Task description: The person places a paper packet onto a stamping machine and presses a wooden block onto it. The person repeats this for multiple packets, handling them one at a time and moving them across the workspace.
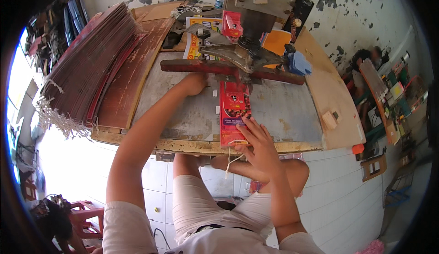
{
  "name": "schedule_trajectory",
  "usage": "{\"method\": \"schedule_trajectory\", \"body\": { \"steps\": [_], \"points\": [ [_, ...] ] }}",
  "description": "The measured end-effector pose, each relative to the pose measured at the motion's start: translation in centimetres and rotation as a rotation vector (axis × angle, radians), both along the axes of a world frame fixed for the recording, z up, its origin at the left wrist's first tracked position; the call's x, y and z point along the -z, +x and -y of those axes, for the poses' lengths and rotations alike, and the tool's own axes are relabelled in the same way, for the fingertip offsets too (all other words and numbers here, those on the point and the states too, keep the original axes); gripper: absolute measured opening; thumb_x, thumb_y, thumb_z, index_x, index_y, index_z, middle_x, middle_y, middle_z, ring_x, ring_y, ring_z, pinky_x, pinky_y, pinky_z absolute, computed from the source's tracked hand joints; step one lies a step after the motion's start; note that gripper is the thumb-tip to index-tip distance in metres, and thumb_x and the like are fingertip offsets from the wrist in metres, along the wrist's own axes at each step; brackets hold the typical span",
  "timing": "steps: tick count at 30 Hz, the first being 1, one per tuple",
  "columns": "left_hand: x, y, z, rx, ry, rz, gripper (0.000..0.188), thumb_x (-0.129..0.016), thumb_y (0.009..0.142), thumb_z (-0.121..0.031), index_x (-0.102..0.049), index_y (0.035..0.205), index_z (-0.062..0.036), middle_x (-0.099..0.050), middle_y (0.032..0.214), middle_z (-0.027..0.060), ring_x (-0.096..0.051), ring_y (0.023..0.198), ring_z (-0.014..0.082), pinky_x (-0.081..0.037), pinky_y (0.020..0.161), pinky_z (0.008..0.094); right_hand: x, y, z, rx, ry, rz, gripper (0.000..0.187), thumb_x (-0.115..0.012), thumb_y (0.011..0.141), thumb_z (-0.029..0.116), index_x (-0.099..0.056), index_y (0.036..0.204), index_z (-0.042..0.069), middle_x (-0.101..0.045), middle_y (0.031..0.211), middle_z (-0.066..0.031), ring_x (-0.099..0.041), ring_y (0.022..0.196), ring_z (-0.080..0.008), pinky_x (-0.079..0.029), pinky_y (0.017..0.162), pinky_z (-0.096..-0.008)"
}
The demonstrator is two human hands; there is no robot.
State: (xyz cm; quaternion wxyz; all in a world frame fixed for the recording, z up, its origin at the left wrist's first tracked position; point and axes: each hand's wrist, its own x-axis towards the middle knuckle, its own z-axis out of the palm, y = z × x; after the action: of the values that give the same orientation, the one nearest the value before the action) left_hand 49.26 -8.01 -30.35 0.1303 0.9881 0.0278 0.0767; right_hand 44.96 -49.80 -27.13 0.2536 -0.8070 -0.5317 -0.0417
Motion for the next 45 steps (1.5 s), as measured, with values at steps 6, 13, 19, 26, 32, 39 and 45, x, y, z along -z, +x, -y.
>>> {"method": "schedule_trajectory", "body": {
  "steps": [6,13,19,26,32,39,45],
  "points": [
    [-4.0,-13.4,6.4,-0.129,-0.181,0.168,0.064,-0.066,0.111,-0.025,-0.049,0.165,0.0044,-0.054,0.167,0.0295,-0.051,0.155,0.0472,-0.041,0.13,0.0507,-0.4,0.3,-0.2,0.003,0.011,0.012,0.066,-0.076,0.106,0.043,-0.064,0.16,0.007,-0.049,0.177,-0.0176,-0.041,0.166,-0.0398,-0.033,0.134,-0.0571],
    [-4.0,-20.3,18.2,-0.039,-0.214,0.359,0.063,-0.076,0.104,-0.03,-0.06,0.158,-0.0031,-0.059,0.164,0.0222,-0.052,0.155,0.0435,-0.043,0.127,0.0545,1.0,0.9,-0.1,-0.006,0.05,0.048,0.062,-0.078,0.105,0.036,-0.065,0.159,0.008,-0.05,0.176,-0.0168,-0.042,0.166,-0.0382,-0.035,0.133,-0.058],
    [-2.8,-20.2,19.9,-0.032,-0.079,0.394,0.061,-0.078,0.103,-0.037,-0.065,0.156,-0.0091,-0.061,0.167,0.0103,-0.052,0.158,0.0365,-0.038,0.13,0.0553,1.0,0.9,-0.1,-0.003,0.043,0.056,0.064,-0.078,0.105,0.039,-0.064,0.16,0.009,-0.05,0.176,-0.0162,-0.042,0.166,-0.0376,-0.035,0.133,-0.059],
    [-2.7,-20.0,19.9,-0.016,-0.049,0.363,0.055,-0.075,0.106,-0.037,-0.07,0.153,-0.0101,-0.065,0.164,0.0072,-0.054,0.156,0.0339,-0.037,0.131,0.0558,1.0,0.9,-0.2,0.002,0.028,0.06,0.066,-0.076,0.106,0.042,-0.062,0.161,0.009,-0.048,0.177,-0.0161,-0.042,0.166,-0.0376,-0.034,0.134,-0.0589],
    [-2.8,-19.9,20.0,-0.007,-0.02,0.362,0.053,-0.072,0.108,-0.037,-0.07,0.153,-0.0102,-0.065,0.164,0.0057,-0.056,0.153,0.0336,-0.038,0.13,0.0563,0.8,0.8,-0.3,0.012,0.031,0.069,0.067,-0.076,0.106,0.046,-0.063,0.16,0.008,-0.049,0.176,-0.0163,-0.043,0.165,-0.0381,-0.035,0.134,-0.0587],
    [-2.8,-19.9,19.9,-0.001,0.011,0.348,0.053,-0.071,0.109,-0.038,-0.069,0.154,-0.0093,-0.065,0.165,0.0045,-0.056,0.152,0.0331,-0.038,0.129,0.0571,1.0,0.6,-0.4,0.029,0.039,0.08,0.068,-0.076,0.105,0.048,-0.064,0.16,0.009,-0.051,0.174,-0.0162,-0.044,0.164,-0.0376,-0.036,0.133,-0.0583],
    [-2.7,-19.8,20.0,0.001,0.021,0.366,0.052,-0.07,0.11,-0.038,-0.07,0.154,-0.0103,-0.065,0.165,0.0037,-0.056,0.152,0.0328,-0.039,0.129,0.057,1.2,0.7,-0.3,0.029,0.049,0.072,0.066,-0.08,0.103,0.04,-0.064,0.159,0.009,-0.051,0.174,-0.0154,-0.044,0.165,-0.037,-0.036,0.133,-0.0588]
  ]
}}
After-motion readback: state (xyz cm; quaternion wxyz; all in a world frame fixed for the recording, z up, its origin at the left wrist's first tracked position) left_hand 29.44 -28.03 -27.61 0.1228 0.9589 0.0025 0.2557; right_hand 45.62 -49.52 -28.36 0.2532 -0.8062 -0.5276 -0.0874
